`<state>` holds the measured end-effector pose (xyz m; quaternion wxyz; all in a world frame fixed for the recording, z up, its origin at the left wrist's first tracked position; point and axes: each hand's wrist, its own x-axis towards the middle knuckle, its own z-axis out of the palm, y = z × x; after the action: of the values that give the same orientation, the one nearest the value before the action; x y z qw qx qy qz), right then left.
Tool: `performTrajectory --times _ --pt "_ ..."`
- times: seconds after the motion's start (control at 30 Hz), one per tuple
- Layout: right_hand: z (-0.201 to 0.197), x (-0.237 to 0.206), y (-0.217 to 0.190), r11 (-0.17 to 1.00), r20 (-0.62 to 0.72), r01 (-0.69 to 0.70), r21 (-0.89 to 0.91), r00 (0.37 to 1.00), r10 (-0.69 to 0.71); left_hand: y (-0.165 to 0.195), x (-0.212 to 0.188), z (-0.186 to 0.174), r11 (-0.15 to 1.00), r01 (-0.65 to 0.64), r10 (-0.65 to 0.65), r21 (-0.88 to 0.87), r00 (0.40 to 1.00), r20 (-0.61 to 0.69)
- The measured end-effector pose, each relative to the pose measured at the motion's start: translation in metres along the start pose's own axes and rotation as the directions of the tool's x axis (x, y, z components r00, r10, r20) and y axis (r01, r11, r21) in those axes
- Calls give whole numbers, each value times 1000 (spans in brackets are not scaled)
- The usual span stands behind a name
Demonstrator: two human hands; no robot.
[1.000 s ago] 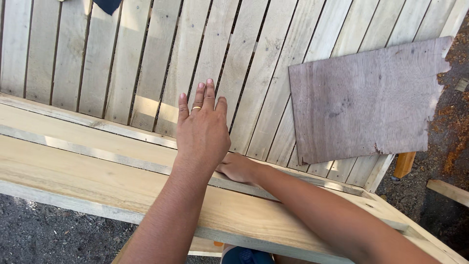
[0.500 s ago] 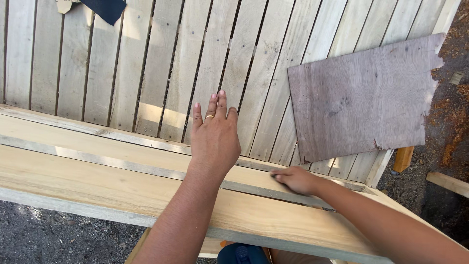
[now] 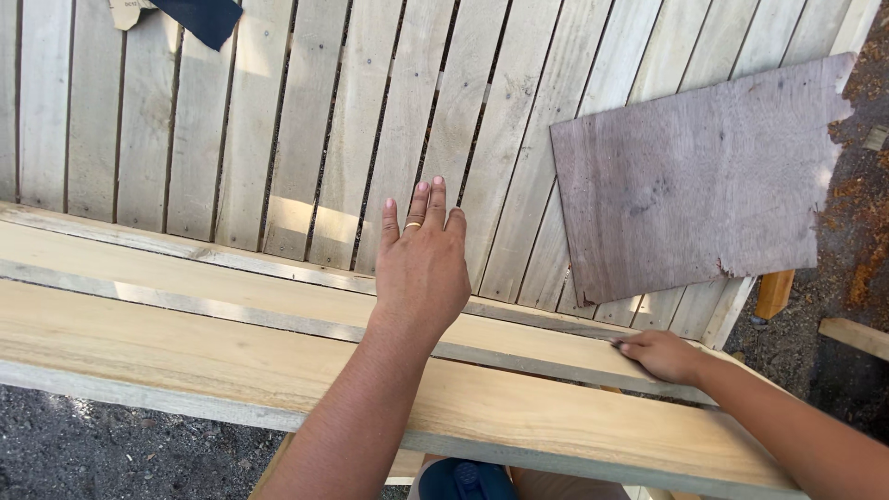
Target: The person sands the edges and surfaces of unfinished wooden furniture frames outdoors, holding sandpaper sheets by hand and rubbing them along the wood rails and corners. They reposition around the structure and work on different rails and joints, steadying the frame with one hand while sanding with the other.
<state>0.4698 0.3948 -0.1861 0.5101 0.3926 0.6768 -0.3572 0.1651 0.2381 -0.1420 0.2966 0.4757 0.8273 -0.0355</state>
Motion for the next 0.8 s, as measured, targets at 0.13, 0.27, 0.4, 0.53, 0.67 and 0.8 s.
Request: performTrajectory --times 0.13,0.27,0.4,0.53,0.67,0.8 --pt "19 36 -135 904 79 418 96 902 -425 -4 1 1 1000 25 -25 -5 999 -20" --pt "29 29 -162 732 60 588 345 764 -642 -8 -1 2 998 50 -54 48 995 85" --pt "8 -24 -6 930 191 205 304 944 -270 -6 -1 -2 997 19 -23 74 998 53" --pt "-17 -52 116 963 109 -237 130 968 224 4 -4 -11 994 -22 20 110 1000 22" --pt "12 -12 71 937 118 172 303 969 -216 27 -11 -13 994 -84 88 75 995 -42" --pt "37 3 23 810 144 412 418 850 -507 74 -11 -4 995 -95 95 -19 995 6"
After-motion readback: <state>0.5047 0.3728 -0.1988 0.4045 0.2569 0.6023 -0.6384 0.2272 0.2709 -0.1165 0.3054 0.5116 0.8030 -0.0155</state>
